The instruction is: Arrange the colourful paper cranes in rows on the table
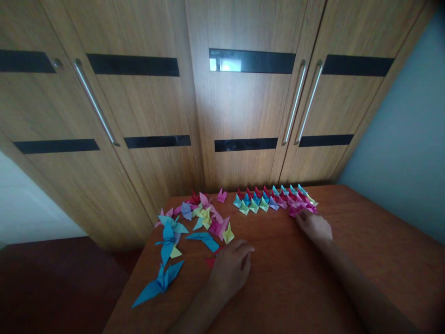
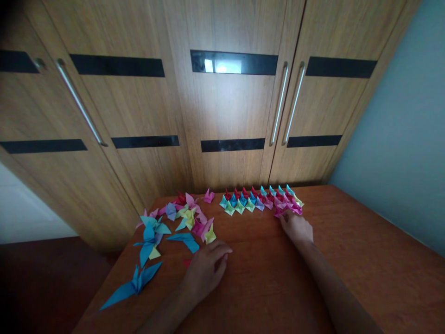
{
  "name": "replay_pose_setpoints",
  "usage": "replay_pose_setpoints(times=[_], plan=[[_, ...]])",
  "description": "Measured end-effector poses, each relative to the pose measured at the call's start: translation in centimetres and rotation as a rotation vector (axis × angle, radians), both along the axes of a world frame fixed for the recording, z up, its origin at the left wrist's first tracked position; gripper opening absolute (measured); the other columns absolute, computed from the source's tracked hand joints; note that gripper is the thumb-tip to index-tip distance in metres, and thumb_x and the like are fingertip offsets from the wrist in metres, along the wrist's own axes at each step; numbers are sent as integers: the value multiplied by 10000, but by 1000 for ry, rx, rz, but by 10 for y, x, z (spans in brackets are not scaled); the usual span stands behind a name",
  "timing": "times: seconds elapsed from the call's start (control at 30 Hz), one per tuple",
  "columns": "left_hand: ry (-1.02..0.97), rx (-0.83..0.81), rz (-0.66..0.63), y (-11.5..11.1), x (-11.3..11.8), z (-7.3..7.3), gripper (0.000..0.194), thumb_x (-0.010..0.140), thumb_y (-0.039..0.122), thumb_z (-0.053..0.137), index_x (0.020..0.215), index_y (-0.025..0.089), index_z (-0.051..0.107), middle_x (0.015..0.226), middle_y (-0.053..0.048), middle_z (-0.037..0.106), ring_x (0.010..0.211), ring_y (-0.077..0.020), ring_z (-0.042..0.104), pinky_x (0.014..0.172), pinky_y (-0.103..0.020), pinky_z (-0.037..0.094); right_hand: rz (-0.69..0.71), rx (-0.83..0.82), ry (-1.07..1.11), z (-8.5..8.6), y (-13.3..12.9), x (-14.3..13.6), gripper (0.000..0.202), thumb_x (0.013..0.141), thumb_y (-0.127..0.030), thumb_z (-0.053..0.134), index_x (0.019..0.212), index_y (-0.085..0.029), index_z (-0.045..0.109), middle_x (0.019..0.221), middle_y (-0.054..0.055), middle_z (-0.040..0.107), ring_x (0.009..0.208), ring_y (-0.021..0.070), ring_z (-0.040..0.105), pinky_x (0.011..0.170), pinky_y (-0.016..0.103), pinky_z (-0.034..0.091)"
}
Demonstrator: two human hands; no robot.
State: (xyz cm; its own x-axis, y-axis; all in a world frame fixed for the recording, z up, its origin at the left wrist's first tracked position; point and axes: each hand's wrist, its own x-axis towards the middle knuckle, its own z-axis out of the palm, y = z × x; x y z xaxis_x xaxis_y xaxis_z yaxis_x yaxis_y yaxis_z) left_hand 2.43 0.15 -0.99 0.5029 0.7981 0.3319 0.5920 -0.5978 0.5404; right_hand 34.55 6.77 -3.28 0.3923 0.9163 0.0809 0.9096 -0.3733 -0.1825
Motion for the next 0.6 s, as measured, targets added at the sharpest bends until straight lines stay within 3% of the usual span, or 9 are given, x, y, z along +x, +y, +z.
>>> replay_pose_setpoints(times=[0.23,0.6], plan=[[32,-15,22,0,-1,1,300,809,90,442,990,233,633,985,-30,641,883,-165,607,799,-285,491,-69,-62,1,-1,9,-9,376,878,-481,360,1008,-233,611,956,125,665,877,286,641,693,355,462],[40,-14,7,-3,1,3,282,803,92,447,961,226,639,948,-32,642,873,-167,601,774,-273,484,-65,-53,8,0,11,-10,379,878,-477,373,1041,-224,603,952,126,662,883,276,640,717,354,468]])
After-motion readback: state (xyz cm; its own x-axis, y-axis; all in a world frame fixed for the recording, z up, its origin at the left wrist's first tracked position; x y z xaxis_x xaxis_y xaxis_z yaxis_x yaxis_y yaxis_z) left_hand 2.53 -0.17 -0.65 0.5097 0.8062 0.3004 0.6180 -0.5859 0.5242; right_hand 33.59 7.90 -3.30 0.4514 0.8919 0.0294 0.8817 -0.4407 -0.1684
